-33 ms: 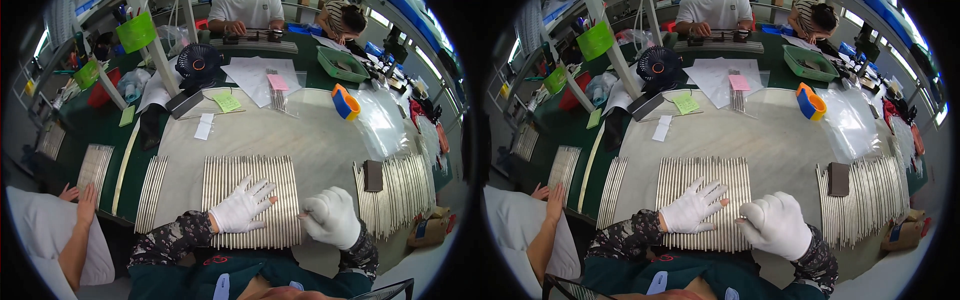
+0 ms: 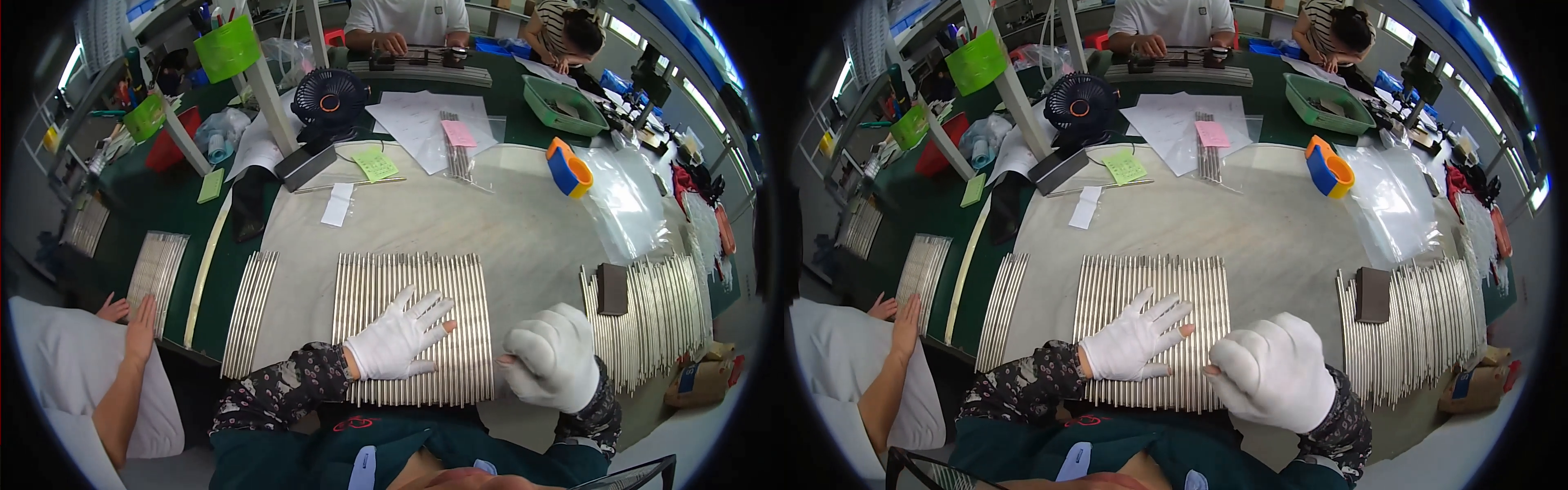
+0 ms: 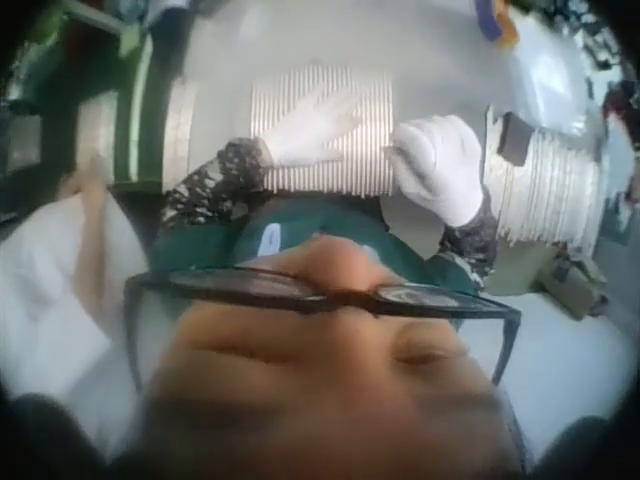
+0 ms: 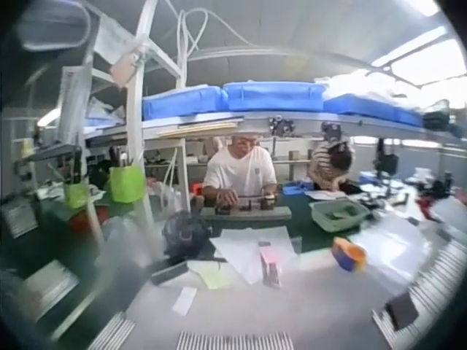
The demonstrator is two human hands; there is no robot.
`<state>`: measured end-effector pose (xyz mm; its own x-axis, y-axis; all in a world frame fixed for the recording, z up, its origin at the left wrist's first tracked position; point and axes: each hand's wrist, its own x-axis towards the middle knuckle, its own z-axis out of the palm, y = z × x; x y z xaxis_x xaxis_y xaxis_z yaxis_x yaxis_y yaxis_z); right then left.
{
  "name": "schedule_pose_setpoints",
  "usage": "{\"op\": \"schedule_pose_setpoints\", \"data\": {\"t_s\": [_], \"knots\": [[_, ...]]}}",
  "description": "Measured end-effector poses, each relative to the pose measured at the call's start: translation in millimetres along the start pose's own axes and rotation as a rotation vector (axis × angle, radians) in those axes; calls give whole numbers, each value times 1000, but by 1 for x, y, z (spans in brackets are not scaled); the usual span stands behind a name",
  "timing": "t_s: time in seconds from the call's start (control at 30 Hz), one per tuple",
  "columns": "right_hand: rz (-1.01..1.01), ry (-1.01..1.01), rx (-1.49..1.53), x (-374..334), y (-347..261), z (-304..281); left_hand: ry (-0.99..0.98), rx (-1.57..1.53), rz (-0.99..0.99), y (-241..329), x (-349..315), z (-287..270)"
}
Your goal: The recorder organizes metal rods into bundles, puts some in a bag, and uses a sanding block to smooth the ends of a stack of rods on a workbench.
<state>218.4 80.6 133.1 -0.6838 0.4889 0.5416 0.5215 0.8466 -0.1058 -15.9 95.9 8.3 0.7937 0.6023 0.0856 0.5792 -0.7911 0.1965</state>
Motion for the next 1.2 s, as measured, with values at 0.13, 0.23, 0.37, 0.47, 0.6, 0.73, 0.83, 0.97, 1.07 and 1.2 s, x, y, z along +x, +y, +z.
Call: {"op": "schedule_pose_setpoints", "data": {"t_s": [0.13,0.23,0.37,0.47,0.6,0.73,0.83,0.97,1.07,1.2], "knots": [[-119,153,-35,17,-30,-35,-17,-32,-12,-2,2,1],[-360,219,-276,37,-30,-57,3,-41,39,-1,17,2],[-313,179,-120,55,-36,-52,29,-60,-14,-7,5,1],[-508,140,-175,56,-26,-34,84,-97,-7,-2,2,4],[-285,-55,-245,21,3,-6,111,-104,18,0,8,13],[206,64,-170,4,36,54,85,-81,-28,6,1,15],[327,-274,-16,-42,56,105,79,-59,-3,4,3,15],[312,-358,-40,-58,57,130,89,-58,-19,3,6,13],[289,-343,-32,-58,58,128,76,-64,-2,2,8,10],[286,-310,5,-56,55,133,62,-62,-16,0,3,8]]}}
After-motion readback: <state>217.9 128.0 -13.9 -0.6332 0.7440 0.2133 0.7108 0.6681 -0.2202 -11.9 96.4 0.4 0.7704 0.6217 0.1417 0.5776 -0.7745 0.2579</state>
